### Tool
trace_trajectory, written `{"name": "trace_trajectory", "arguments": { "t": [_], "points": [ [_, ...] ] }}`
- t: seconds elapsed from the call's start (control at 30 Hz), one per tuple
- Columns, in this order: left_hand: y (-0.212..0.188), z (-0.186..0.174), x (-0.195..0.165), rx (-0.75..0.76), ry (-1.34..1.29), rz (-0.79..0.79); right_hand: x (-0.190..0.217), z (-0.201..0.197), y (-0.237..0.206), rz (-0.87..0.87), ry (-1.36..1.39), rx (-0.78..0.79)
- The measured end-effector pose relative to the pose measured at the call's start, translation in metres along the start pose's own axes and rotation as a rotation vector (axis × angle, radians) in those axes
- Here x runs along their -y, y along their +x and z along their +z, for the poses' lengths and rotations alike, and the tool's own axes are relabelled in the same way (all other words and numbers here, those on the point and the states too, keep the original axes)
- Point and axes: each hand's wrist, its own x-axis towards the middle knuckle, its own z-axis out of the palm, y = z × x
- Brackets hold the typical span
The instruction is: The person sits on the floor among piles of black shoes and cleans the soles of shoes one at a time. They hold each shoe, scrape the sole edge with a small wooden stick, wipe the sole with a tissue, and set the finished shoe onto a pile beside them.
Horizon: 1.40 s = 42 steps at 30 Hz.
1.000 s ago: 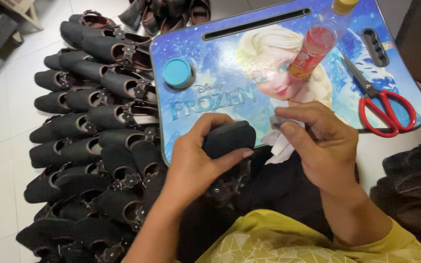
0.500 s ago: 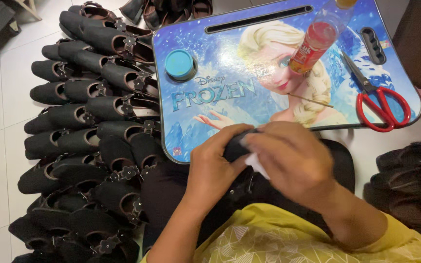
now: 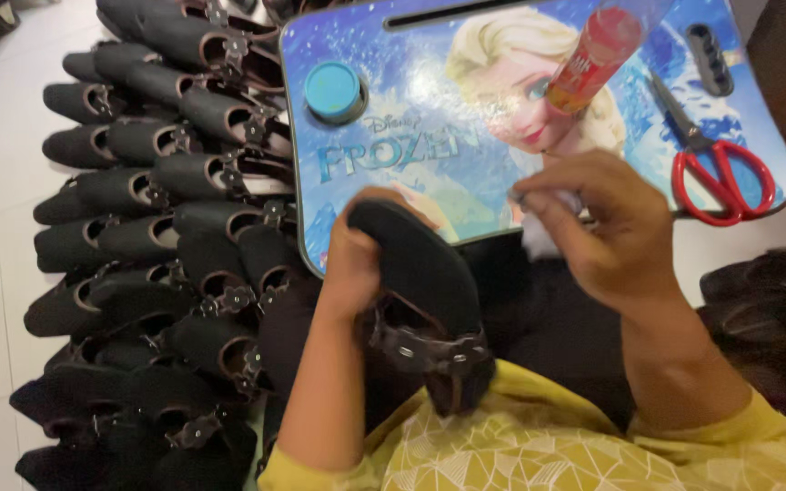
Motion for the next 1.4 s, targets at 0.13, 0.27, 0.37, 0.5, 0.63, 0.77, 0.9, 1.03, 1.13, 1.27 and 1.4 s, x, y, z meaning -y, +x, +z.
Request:
{"name": "trace_trajectory", "arguments": {
  "t": [0.13, 0.27, 0.37, 0.5, 0.63, 0.77, 0.9, 1.03, 1.13, 1.27, 1.4],
  "points": [
    [0.01, 0.0, 0.072, 0.046, -0.786, -0.116, -0.004, 0.015, 0.003, -0.008, 0.266, 0.039],
    [0.007, 0.011, 0.117, -0.008, -0.727, -0.116, 0.002, 0.025, 0.01, -0.085, 0.147, 0.125],
    [0.013, 0.016, 0.127, 0.032, -0.679, -0.08, 0.006, 0.022, 0.01, -0.102, 0.144, 0.207],
    [0.022, 0.019, 0.125, 0.141, -1.029, -0.185, 0.012, 0.009, -0.016, -0.118, -0.018, 0.244],
    [0.009, 0.016, 0.123, 0.061, -1.121, -0.322, 0.021, -0.002, -0.054, -0.284, 0.027, 0.329],
    [0.0, 0.017, 0.13, -0.122, -0.952, -0.369, 0.018, 0.003, -0.065, -0.342, -0.054, 0.277],
    [0.003, 0.029, 0.145, -0.101, -0.915, -0.382, 0.016, 0.012, -0.059, -0.267, -0.127, 0.144],
    [-0.002, 0.027, 0.143, -0.134, -0.807, -0.392, 0.026, 0.01, -0.066, -0.278, -0.097, 0.196],
    [-0.004, 0.025, 0.138, -0.097, -0.835, -0.406, 0.026, 0.009, -0.071, -0.317, -0.062, 0.246],
    [-0.002, 0.033, 0.142, -0.169, -0.761, -0.429, 0.016, 0.017, -0.074, -0.252, -0.116, 0.153],
    [0.0, 0.031, 0.147, -0.078, -0.845, -0.393, 0.014, 0.014, -0.089, -0.177, -0.129, 0.153]
  ]
}}
